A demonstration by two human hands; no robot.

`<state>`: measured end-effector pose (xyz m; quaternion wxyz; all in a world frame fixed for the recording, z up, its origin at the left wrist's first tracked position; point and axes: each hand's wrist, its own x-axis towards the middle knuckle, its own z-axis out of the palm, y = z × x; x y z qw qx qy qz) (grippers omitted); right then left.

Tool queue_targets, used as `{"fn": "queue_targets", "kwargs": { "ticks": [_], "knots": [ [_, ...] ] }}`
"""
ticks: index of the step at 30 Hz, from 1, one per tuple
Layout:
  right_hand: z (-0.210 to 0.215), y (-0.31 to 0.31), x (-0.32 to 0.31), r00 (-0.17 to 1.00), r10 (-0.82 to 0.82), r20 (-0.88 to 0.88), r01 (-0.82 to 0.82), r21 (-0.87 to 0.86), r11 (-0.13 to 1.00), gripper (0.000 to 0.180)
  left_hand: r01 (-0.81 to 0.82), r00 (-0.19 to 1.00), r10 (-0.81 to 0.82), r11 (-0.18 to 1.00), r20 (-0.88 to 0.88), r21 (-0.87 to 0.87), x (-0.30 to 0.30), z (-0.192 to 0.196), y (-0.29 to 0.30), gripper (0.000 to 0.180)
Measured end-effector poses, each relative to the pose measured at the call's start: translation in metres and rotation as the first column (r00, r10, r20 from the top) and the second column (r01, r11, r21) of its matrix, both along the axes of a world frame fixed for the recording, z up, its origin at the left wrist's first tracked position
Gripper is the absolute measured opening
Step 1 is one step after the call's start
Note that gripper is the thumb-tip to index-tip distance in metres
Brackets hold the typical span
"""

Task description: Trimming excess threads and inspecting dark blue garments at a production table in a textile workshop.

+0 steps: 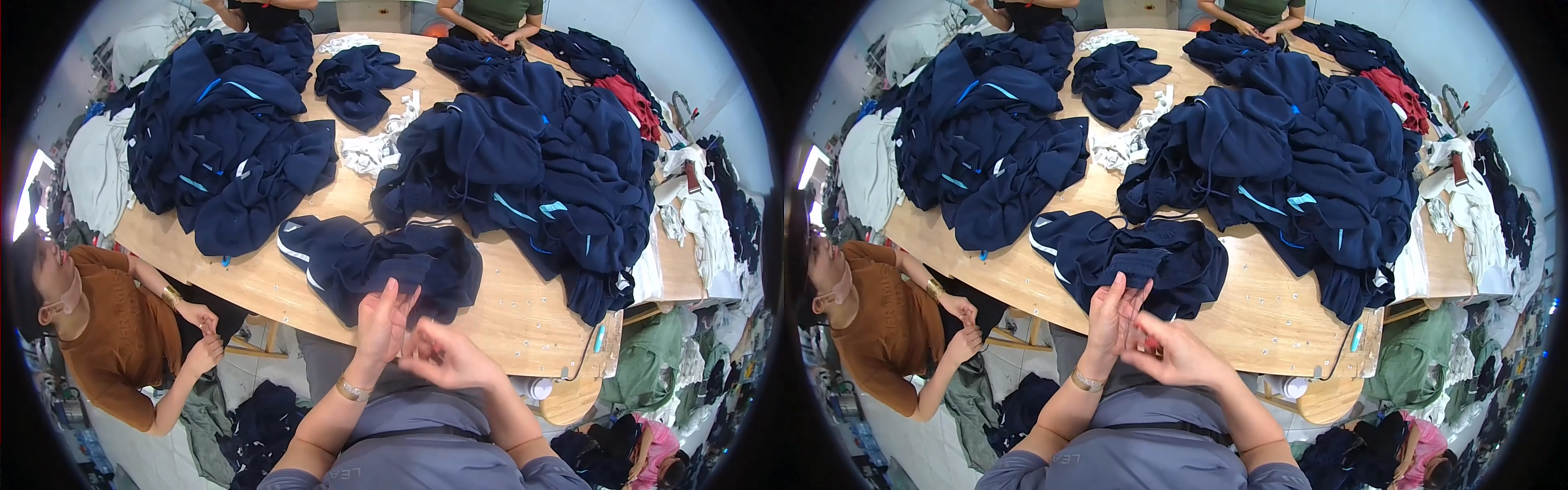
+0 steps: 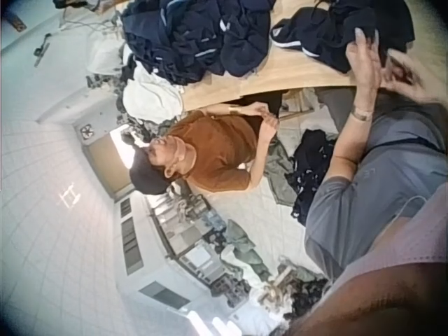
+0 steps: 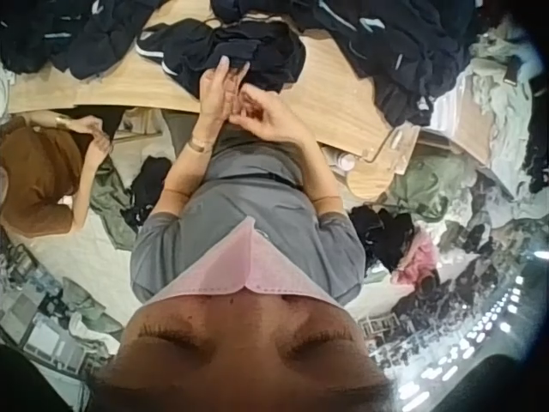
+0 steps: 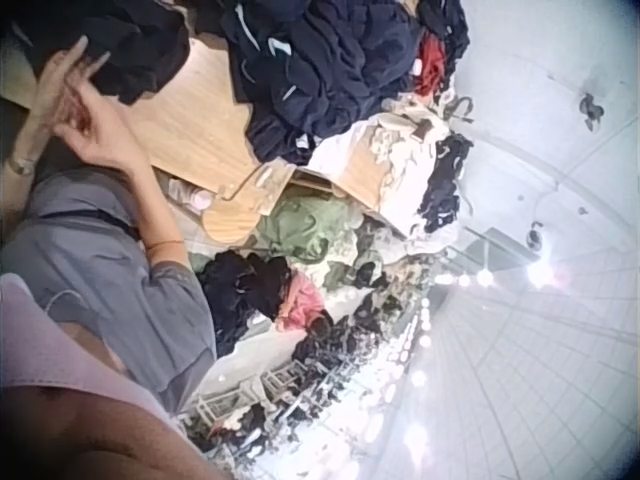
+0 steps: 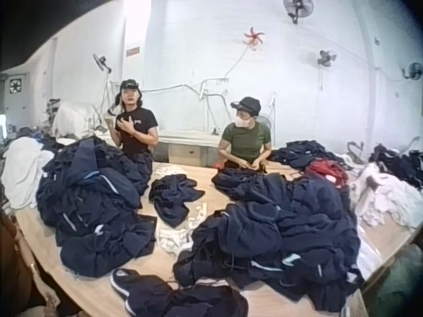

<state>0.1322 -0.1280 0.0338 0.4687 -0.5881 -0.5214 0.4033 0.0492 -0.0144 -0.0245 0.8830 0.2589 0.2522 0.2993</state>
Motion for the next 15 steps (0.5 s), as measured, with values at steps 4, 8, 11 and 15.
{"fn": "queue_targets", "kwargs": {
  "ticks": [4,8,11,15],
  "knots": [
    [0.003,-0.004,0.004,0.928,-0.073,-0.366,0.035,-0.11,0.993,0.031,-0.015,0.992,0.017,1.0,0.128,-0.018,0.001,0.004,0.0,0.029],
    [-0.022,0.022,0.003,0.84,-0.539,-0.065,0.538,-0.024,0.842,0.031,-0.003,0.997,0.005,1.0,0.072,-0.024,0.001,0.003,-0.005,0.025],
    [-0.038,0.026,0.004,0.867,-0.493,-0.076,0.499,0.121,0.858,0.031,0.048,0.997,-0.048,0.999,0.062,0.002,-0.001,0.004,-0.007,0.015],
    [-0.042,0.016,0.003,0.85,-0.474,-0.232,0.499,0.062,0.865,0.028,0.008,0.999,-0.007,1.0,0.035,-0.025,0.0,0.009,0.002,0.015]
  ]
}}
